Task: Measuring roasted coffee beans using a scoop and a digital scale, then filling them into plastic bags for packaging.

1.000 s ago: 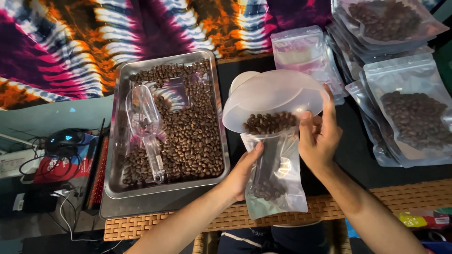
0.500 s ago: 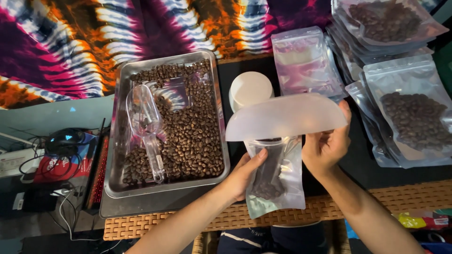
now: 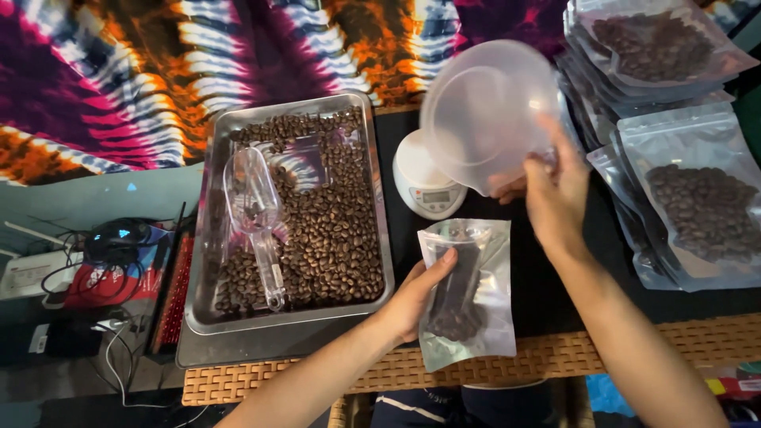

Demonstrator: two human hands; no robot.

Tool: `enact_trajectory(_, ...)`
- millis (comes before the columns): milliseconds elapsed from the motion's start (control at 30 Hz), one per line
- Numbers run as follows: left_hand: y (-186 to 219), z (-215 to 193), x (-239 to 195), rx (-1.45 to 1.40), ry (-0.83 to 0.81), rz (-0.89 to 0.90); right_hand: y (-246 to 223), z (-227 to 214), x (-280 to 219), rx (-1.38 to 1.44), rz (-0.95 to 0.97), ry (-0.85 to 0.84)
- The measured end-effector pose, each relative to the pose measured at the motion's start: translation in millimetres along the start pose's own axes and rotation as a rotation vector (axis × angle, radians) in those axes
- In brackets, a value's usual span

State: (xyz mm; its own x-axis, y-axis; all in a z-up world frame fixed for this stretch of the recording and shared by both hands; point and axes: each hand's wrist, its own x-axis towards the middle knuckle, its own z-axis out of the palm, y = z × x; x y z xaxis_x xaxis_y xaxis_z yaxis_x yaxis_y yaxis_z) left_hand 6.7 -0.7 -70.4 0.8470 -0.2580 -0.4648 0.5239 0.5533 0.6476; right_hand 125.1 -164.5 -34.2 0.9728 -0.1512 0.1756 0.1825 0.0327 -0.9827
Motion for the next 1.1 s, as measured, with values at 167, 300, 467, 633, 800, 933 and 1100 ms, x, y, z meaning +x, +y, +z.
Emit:
enact_trajectory(167, 2.5, 0.5, -2.8, 0.011, 0.003, 0.007, 16.4, 20.7, 13.2, -0.182, 0.188, -0.073)
enact_trajectory(300, -5.8, -3.1, 0.2, 0.027, -0.008, 0.003, -12.0, 44.7, 8.3, -0.436, 0.330, -0.134)
enact_trajectory(467, -1.3, -0.2, -8.0, 0.050, -0.003, -0.010, -31.0, 52.8, 7.9, -0.556, 0.335, -0.233)
enact_trajectory(633, 1.4, 2.3, -14.4, 0.044, 0.006, -0.008, -45.6, 55.4, 4.5, -0.745, 0.306, -0.274)
enact_trajectory(800, -20.0, -15.2, 4.2, 0.024, 0.000, 0.011, -29.4, 41.3, 8.4, -0.630, 0.272, -0.288)
enact_trajectory(933, -15.4, -14.6, 1.6, 0.028, -0.039, 0.023, -1.0, 21.8, -1.6, -0.545, 0.111, -0.200)
enact_trajectory(1100, -19.0, -20.5, 7.9, -0.001, -0.084, 0.041, 35.8, 6.1, -33.8, -0.960, -0.399, -0.046)
